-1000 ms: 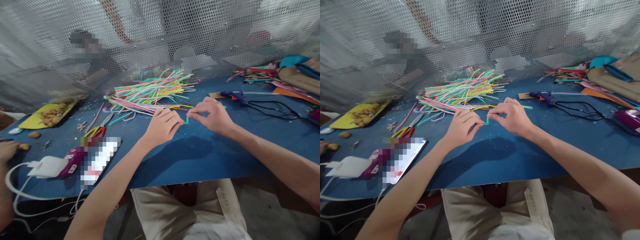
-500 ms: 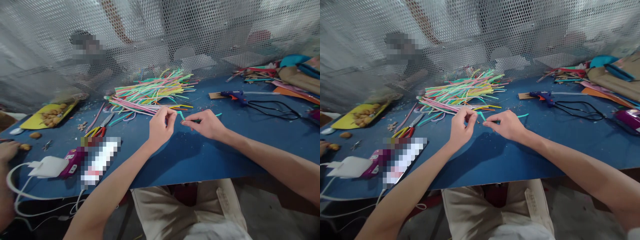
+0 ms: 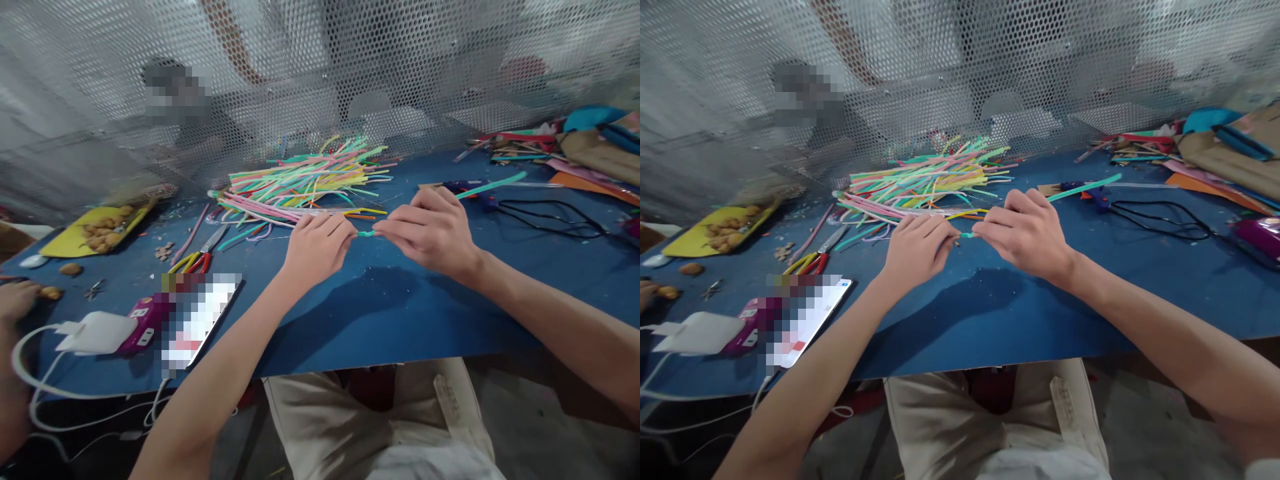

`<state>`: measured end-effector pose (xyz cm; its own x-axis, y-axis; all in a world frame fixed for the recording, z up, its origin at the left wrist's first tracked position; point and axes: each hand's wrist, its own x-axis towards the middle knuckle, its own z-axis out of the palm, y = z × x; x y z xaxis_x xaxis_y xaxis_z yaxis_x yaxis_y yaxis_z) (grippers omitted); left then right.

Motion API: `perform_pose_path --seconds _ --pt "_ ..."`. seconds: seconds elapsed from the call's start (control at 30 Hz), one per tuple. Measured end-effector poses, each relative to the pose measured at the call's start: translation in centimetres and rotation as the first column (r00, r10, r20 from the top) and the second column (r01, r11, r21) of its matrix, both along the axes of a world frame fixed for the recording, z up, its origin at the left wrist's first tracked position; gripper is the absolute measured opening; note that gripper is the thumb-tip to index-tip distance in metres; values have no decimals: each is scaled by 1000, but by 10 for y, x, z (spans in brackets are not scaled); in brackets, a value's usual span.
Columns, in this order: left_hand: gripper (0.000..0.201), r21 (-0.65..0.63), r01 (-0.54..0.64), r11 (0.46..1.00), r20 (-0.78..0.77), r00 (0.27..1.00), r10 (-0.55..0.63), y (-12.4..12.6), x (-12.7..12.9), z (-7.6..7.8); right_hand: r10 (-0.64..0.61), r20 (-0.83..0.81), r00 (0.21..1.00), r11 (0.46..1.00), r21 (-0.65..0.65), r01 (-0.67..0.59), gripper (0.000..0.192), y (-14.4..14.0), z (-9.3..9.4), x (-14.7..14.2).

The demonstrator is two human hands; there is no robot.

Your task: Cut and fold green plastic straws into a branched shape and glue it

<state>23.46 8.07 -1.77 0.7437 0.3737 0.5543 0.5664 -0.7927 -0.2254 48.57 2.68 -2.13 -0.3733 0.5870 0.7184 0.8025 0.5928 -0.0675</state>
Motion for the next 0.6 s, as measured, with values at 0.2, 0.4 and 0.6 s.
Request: perform_pose_path --seconds 0.2,0.4,0.6 --pt "17 -96 127 987 6 992 -127 0 0 3 10 -241 970 992 -121 -40 20 10 -5 -2" --pt "11 -439 407 801 310 905 -290 -8 1 4 127 -585 801 782 -438 -444 27 16 -2 2" --pt "20 -498 440 747 520 841 -150 -11 7 0 49 -699 713 718 -471 -512 26 14 -7 -8"
